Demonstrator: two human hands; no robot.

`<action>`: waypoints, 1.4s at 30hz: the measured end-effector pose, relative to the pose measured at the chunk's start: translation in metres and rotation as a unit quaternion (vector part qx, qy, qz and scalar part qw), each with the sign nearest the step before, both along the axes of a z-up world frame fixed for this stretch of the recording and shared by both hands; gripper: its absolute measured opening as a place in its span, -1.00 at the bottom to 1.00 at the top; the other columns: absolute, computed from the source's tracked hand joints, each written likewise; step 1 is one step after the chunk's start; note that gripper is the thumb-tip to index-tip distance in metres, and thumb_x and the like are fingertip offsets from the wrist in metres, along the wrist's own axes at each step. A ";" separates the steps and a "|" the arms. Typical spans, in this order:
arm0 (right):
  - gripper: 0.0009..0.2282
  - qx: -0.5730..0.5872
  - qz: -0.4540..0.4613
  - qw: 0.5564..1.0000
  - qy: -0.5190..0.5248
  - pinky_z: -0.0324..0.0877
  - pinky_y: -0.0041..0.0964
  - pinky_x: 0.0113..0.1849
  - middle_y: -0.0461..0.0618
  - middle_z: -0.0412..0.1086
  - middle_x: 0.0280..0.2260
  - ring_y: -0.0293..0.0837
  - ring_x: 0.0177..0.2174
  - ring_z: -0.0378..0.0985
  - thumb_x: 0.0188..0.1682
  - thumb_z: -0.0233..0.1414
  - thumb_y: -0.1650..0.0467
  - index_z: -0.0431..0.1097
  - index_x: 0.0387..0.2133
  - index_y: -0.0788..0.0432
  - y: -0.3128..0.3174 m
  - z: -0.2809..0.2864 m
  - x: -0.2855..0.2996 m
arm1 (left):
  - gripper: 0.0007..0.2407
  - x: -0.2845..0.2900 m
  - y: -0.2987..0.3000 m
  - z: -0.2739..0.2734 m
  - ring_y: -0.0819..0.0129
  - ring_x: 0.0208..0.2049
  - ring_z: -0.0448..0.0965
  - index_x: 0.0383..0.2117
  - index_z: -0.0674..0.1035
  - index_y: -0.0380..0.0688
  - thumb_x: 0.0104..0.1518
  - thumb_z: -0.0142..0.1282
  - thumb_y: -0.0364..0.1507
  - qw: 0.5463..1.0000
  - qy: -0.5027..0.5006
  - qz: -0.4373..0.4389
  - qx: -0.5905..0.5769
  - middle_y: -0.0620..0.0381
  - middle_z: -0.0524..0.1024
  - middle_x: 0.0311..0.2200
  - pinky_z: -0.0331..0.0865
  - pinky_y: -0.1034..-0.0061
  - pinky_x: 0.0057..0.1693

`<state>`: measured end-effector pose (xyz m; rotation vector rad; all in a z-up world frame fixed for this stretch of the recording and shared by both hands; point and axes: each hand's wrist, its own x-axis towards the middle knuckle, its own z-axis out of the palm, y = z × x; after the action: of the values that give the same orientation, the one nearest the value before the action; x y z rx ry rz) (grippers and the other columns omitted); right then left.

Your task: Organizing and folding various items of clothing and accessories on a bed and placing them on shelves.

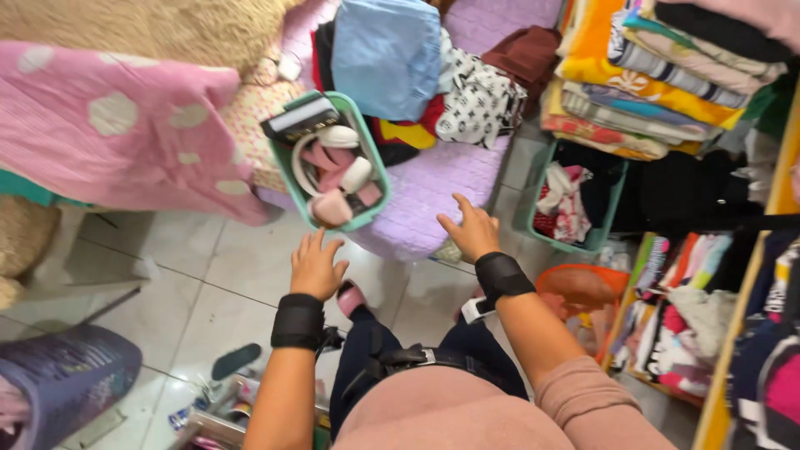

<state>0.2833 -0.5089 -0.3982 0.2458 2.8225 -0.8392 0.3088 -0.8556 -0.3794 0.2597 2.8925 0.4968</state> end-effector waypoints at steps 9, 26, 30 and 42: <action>-0.41 0.008 -0.075 0.993 -0.089 0.27 0.14 0.01 0.13 0.48 0.02 0.13 0.01 0.50 -0.07 0.09 0.01 0.29 0.21 -0.06 -0.124 -0.020 -0.029 | -0.67 -0.018 -0.201 -0.032 0.02 0.04 0.53 0.04 0.57 0.13 0.14 0.18 -0.23 0.975 -0.205 0.067 -0.049 0.02 0.59 -0.05 0.39 0.15 0.14; -0.22 -0.042 -0.117 0.992 -0.027 0.12 0.02 0.20 0.40 0.12 0.26 0.28 0.25 0.15 -0.08 0.22 0.17 0.01 0.31 0.32 -0.155 -0.257 -0.124 | -0.28 -0.151 -0.175 -0.209 -0.26 0.05 0.53 0.33 0.27 -0.13 0.11 0.11 0.03 0.937 -0.284 0.200 0.030 -0.39 0.55 -0.03 0.37 0.06 0.17; -0.20 -0.059 -0.118 0.990 -0.043 0.15 0.01 0.18 0.41 0.14 0.23 0.29 0.22 0.19 -0.14 0.24 0.26 -0.03 0.32 0.32 -0.160 -0.278 -0.141 | -0.21 -0.146 -0.162 -0.267 -0.25 0.00 0.58 0.37 0.13 -0.20 0.05 0.19 -0.07 0.945 -0.218 0.178 0.169 -0.35 0.54 0.00 0.40 0.10 0.14; -0.47 -0.292 -0.120 0.943 -0.106 0.45 -0.02 -0.09 0.31 0.49 -0.07 0.26 -0.08 0.57 -0.16 -0.03 0.54 0.18 0.16 0.00 -0.086 -0.247 -0.113 | -0.27 -0.132 -0.061 -0.228 0.01 -0.17 0.64 0.43 -0.04 0.23 0.11 -0.03 -0.61 0.819 -0.285 0.288 0.406 -0.12 0.45 0.10 0.66 0.18 -0.33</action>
<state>0.1702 -0.5953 -0.6453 0.5508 2.2459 -1.5468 0.1767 -0.9167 -0.6076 -0.5870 1.9608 1.5793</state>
